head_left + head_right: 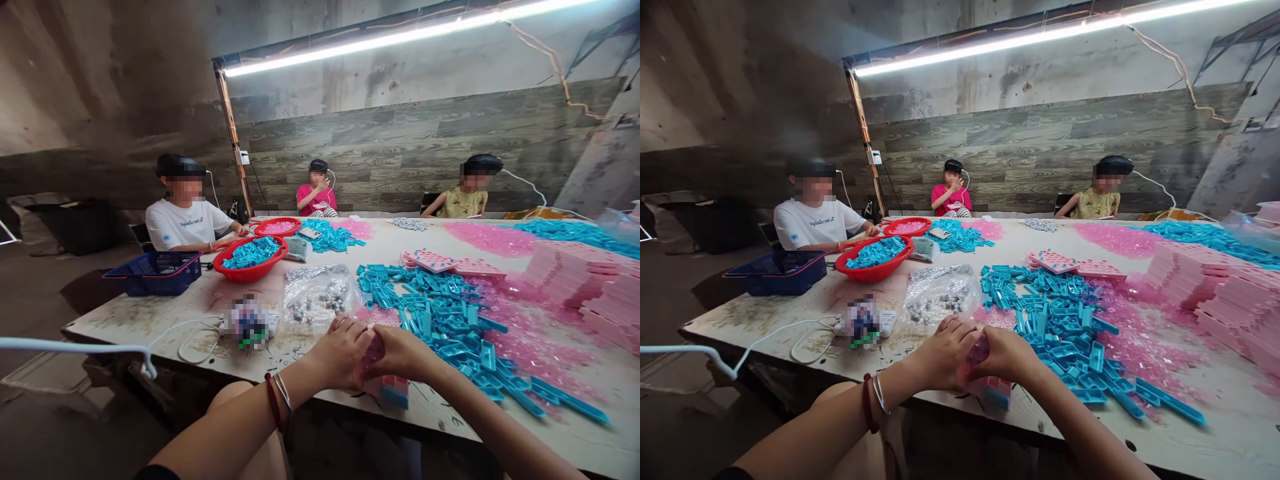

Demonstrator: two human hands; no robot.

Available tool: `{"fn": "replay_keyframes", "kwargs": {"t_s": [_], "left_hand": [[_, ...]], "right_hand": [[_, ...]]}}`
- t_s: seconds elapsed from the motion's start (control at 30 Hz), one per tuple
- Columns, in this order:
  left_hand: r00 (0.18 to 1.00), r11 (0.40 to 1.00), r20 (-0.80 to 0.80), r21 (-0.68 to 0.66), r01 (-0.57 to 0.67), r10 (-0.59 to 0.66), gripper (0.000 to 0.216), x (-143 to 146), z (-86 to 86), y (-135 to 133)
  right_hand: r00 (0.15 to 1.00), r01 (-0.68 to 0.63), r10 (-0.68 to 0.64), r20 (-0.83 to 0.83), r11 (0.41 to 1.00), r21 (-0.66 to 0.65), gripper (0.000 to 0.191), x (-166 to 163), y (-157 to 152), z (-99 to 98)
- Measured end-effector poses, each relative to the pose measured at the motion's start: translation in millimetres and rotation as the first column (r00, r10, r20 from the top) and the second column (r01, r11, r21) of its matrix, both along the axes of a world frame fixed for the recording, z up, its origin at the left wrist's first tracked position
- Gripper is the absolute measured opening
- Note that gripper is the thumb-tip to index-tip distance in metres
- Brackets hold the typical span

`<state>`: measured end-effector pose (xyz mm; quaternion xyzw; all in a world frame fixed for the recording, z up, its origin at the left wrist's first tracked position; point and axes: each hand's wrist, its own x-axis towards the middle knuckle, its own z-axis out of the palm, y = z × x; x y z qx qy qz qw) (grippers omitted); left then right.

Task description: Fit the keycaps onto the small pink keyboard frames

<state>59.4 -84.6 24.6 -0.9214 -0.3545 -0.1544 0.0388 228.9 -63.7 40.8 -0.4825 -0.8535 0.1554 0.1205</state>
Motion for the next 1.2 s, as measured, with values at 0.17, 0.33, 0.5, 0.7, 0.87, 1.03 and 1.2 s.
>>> {"fn": "replay_keyframes", "kwargs": {"t_s": [0.17, 0.33, 0.5, 0.7, 0.87, 1.03, 1.2], "left_hand": [[0.999, 1.000, 0.041, -0.005, -0.030, 0.031, 0.082, -3, 1.7, 2], [0.995, 0.989, 0.100, -0.145, 0.001, 0.014, 0.081, -12, 4.6, 12], [0.986, 0.978, 0.165, -0.201, 0.063, -0.030, 0.072, -13, 7.7, 14], [0.984, 0.974, 0.177, -0.225, 0.028, 0.013, 0.073, -9, 5.7, 12], [0.984, 0.974, 0.175, -0.227, 0.010, 0.031, 0.075, -7, 5.1, 16], [0.975, 0.965, 0.222, -0.253, 0.075, -0.017, 0.079, -14, 6.8, 17], [0.983, 0.915, 0.173, -0.403, 0.010, 0.066, 0.072, -32, 4.6, 16]], "right_hand": [[0.992, 0.082, -0.089, 0.094, 0.994, 0.078, 0.050, -8, -4, 5.8], [0.987, 0.087, -0.102, 0.123, 0.989, 0.120, 0.051, -8, -3, 2.3], [0.988, 0.074, -0.092, 0.122, 0.987, 0.143, 0.049, -9, -7, 3.1], [0.988, 0.052, -0.072, 0.138, 0.989, 0.141, 0.043, -11, -11, 5.9], [0.993, 0.022, -0.041, 0.107, 0.984, 0.179, 0.043, -7, -7, 1.1], [0.998, 0.026, -0.036, 0.053, 0.986, 0.167, 0.057, -6, -7, -4.2], [0.966, -0.116, 0.129, -0.226, 0.991, 0.071, 0.086, 16, 8, -8.9]]}}
